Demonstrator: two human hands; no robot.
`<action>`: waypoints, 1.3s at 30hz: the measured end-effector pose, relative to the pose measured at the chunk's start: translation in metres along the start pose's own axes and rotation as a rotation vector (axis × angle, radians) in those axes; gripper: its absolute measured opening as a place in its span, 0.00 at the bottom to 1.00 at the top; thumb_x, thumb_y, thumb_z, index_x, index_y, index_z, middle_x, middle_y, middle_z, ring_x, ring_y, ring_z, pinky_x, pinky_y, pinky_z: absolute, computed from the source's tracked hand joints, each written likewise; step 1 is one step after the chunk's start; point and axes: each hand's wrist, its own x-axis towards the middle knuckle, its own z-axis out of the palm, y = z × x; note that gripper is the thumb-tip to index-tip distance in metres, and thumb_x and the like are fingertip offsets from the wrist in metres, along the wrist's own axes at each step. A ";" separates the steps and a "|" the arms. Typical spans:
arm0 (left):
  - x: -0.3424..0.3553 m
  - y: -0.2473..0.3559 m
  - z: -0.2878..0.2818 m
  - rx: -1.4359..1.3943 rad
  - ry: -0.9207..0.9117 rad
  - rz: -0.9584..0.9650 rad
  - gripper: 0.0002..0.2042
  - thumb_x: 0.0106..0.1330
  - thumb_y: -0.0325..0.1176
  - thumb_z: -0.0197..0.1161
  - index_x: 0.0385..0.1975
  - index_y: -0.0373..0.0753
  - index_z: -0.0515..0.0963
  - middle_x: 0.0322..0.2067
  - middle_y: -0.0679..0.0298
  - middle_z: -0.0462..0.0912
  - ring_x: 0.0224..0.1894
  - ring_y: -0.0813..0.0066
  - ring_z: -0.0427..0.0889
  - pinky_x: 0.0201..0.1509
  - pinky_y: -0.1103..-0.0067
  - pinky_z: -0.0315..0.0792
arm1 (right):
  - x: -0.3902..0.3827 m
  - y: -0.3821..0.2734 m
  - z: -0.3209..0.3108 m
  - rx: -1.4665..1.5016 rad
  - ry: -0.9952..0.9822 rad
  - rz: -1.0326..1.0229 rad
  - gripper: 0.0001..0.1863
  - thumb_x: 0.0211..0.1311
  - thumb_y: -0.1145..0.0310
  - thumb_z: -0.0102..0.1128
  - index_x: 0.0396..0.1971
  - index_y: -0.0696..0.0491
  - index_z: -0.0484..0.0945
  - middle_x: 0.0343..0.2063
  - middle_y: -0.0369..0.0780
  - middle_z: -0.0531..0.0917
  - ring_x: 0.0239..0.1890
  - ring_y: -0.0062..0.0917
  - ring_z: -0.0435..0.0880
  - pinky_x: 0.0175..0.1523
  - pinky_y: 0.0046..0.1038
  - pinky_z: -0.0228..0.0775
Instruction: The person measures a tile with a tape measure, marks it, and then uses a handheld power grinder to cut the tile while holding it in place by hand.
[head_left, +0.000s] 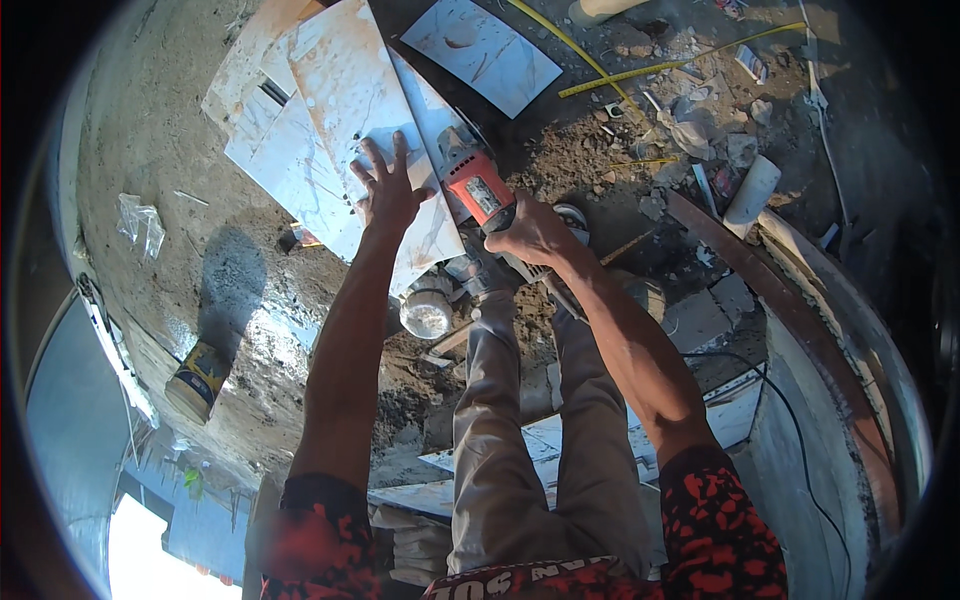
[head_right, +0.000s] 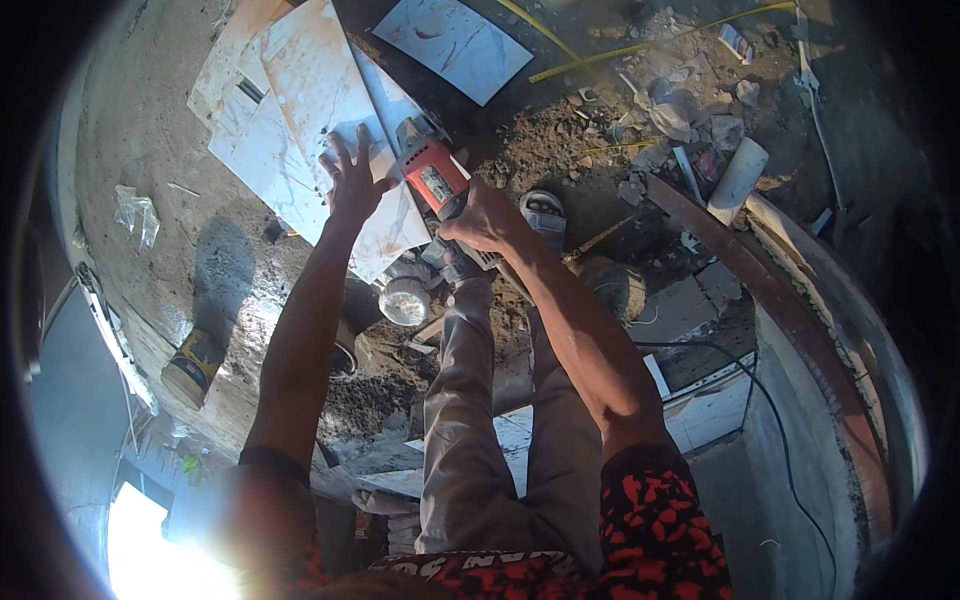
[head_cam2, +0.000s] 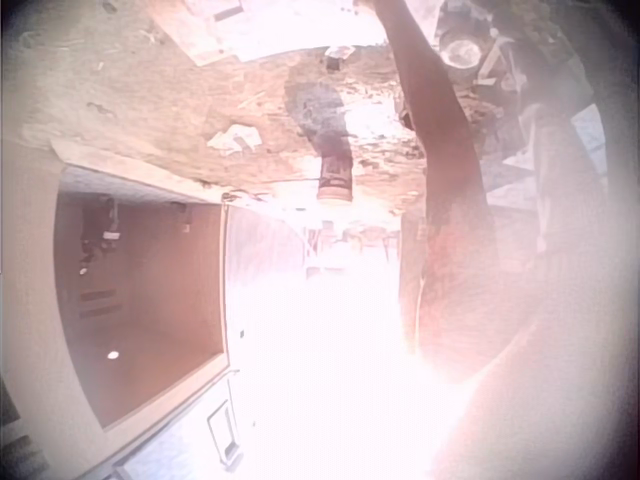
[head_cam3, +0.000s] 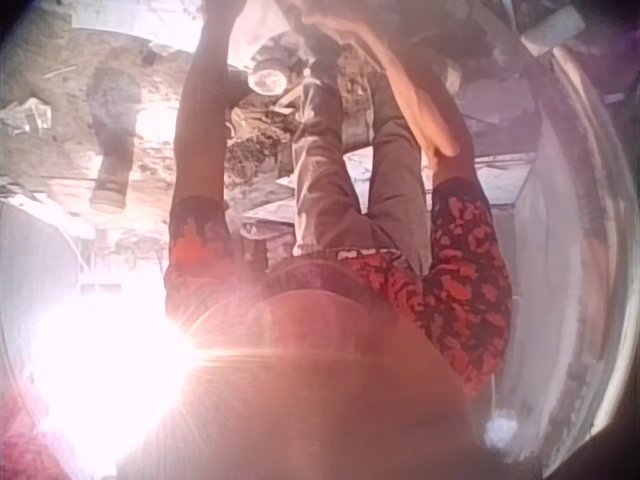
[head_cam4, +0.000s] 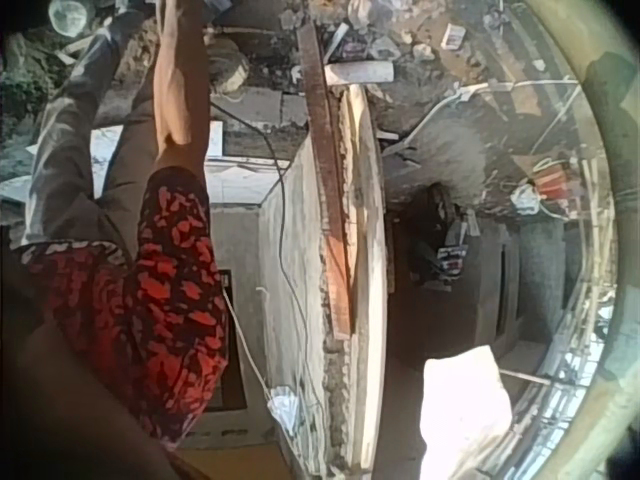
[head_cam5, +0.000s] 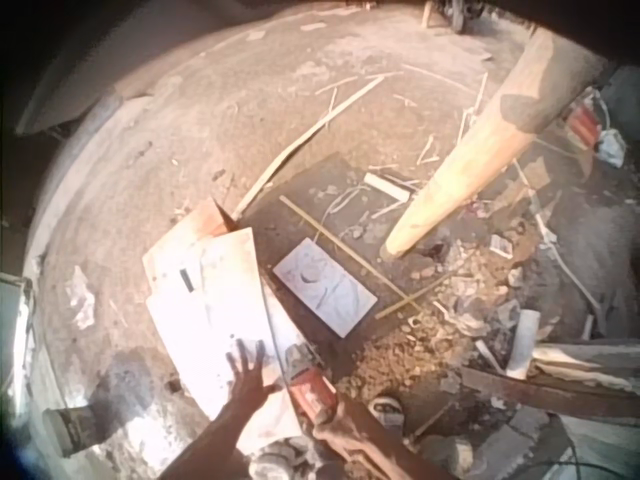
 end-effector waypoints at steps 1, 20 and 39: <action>0.000 -0.002 -0.001 -0.001 0.003 -0.001 0.53 0.48 0.45 0.76 0.71 0.59 0.44 0.71 0.46 0.29 0.67 0.20 0.36 0.48 0.31 0.66 | -0.003 -0.004 -0.002 0.017 -0.024 -0.014 0.33 0.36 0.61 0.68 0.47 0.57 0.73 0.37 0.48 0.82 0.40 0.39 0.82 0.48 0.35 0.73; 0.002 -0.016 0.014 -0.049 0.099 0.069 0.55 0.46 0.42 0.78 0.71 0.59 0.44 0.71 0.43 0.29 0.66 0.16 0.32 0.50 0.30 0.62 | -0.023 0.127 -0.094 -0.155 0.323 0.118 0.33 0.39 0.61 0.69 0.48 0.57 0.70 0.35 0.47 0.82 0.39 0.40 0.83 0.46 0.39 0.73; 0.000 -0.006 0.010 0.004 0.102 0.062 0.51 0.51 0.51 0.71 0.72 0.60 0.44 0.72 0.44 0.35 0.69 0.25 0.39 0.64 0.45 0.59 | 0.116 0.259 -0.139 -0.972 0.729 -0.361 0.43 0.41 0.55 0.75 0.59 0.52 0.66 0.43 0.43 0.77 0.41 0.37 0.80 0.45 0.37 0.75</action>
